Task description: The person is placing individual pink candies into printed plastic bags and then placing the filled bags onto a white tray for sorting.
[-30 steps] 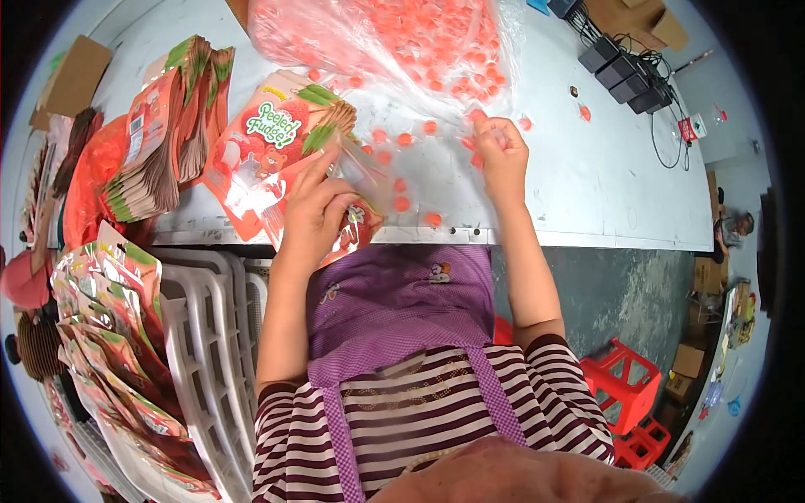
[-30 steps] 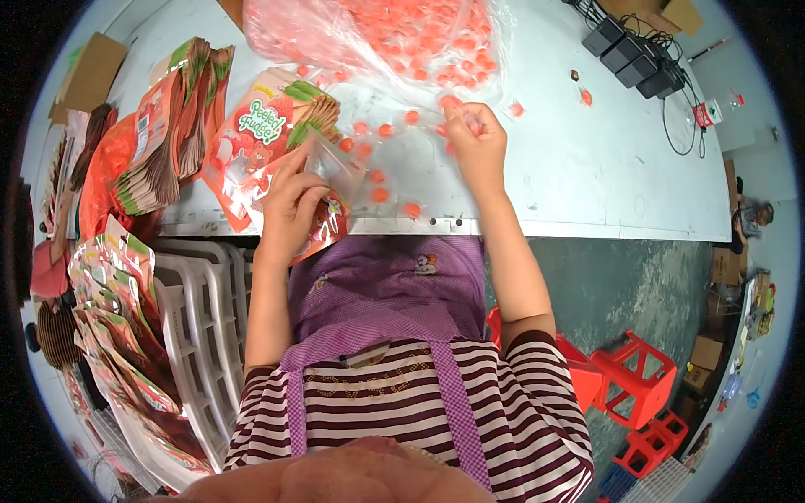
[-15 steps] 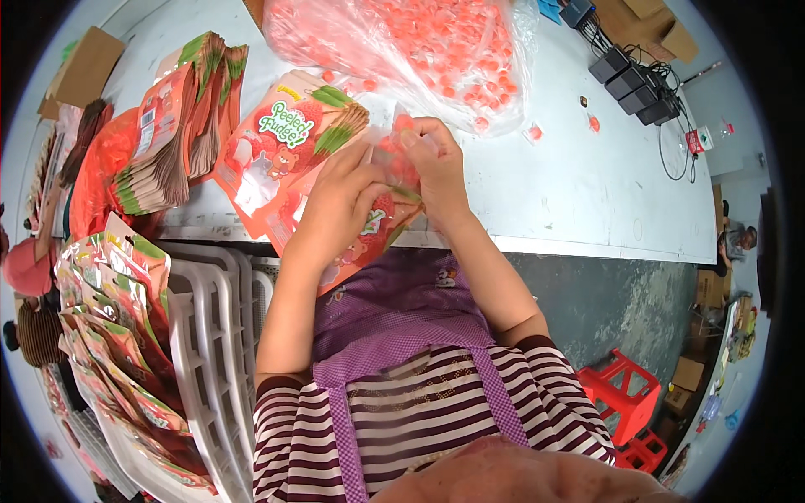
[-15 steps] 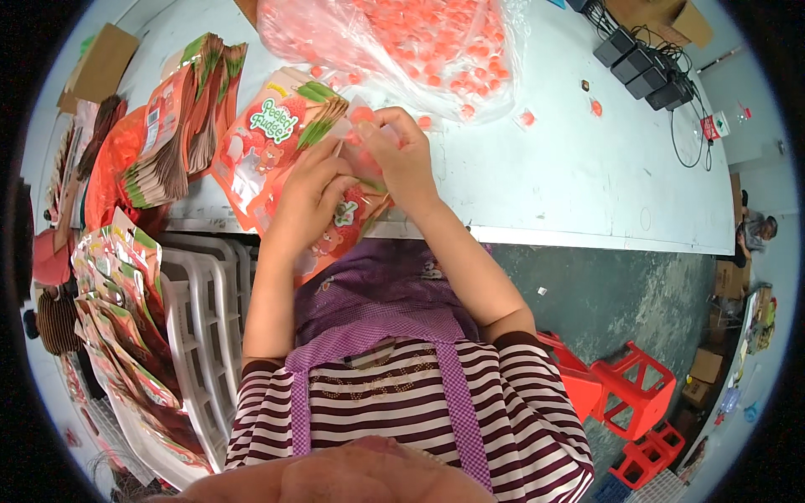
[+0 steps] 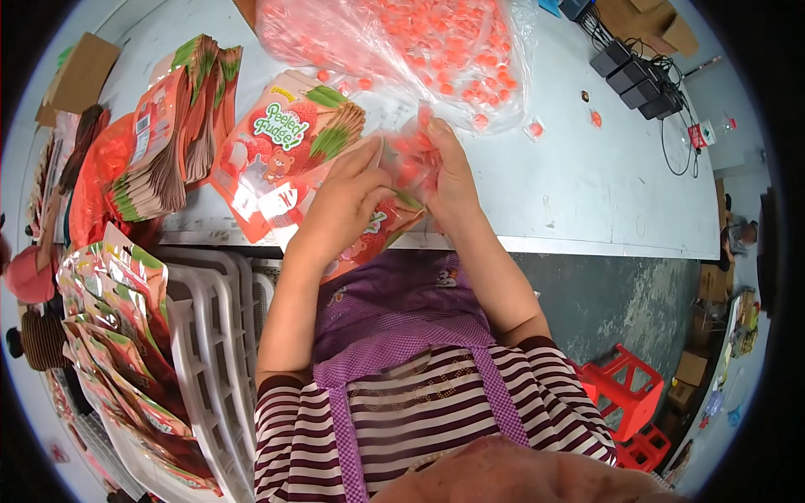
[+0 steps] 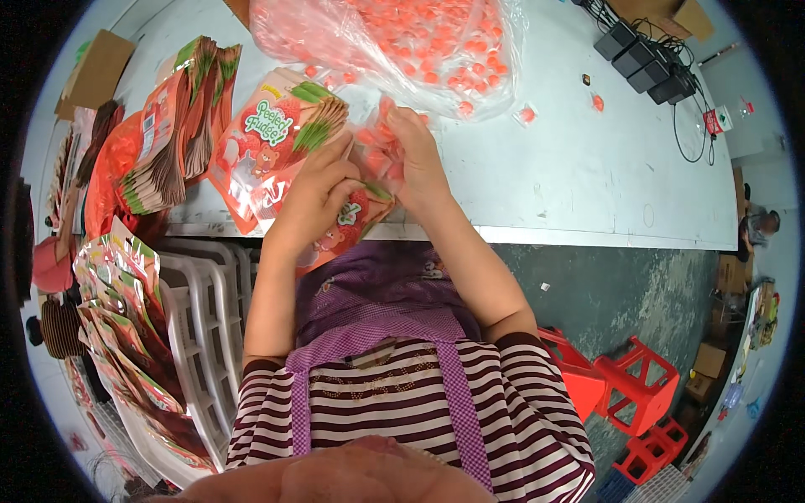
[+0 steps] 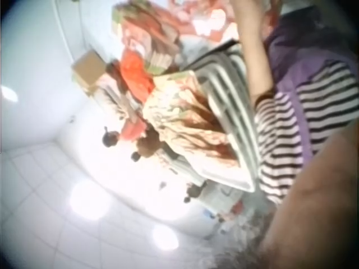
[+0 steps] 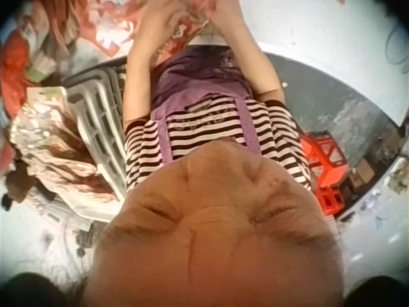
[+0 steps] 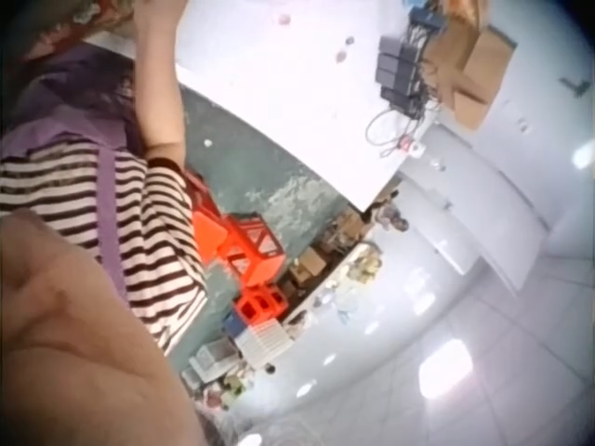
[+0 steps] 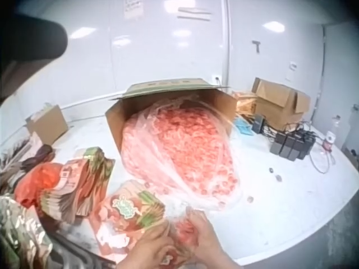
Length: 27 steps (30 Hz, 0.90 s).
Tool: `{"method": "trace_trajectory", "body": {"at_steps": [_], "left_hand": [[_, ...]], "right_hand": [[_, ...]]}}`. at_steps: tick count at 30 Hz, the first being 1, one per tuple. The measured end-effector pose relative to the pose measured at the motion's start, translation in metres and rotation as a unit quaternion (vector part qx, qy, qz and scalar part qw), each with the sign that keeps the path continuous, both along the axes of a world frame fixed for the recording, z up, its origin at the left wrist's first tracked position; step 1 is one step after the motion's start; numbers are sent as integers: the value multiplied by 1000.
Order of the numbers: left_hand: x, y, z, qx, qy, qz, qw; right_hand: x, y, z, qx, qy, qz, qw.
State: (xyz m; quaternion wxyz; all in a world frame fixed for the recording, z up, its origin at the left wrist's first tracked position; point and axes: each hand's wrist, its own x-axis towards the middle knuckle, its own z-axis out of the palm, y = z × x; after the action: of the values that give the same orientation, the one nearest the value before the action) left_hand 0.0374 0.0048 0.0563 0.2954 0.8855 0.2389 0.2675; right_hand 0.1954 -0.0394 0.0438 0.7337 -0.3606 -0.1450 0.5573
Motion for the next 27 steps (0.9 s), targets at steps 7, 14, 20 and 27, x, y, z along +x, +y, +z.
{"method": "trace_trajectory", "body": {"at_steps": [7,14,20,27], "left_hand": [[-1,2,10,-82,39,-4,996],[2,1,12,3,22,14,1000],[5,-1,14,26,36,21,999],[3,-6,23,49,23,-3,999]], "right_hand": [[-2,-3,-7,21,-118,-11,993],[-3,-8,-6,48,-47,25,997],[1,-8,-19,114,-103,23,988],[4,-10,-21,62,-508,94,854]]}}
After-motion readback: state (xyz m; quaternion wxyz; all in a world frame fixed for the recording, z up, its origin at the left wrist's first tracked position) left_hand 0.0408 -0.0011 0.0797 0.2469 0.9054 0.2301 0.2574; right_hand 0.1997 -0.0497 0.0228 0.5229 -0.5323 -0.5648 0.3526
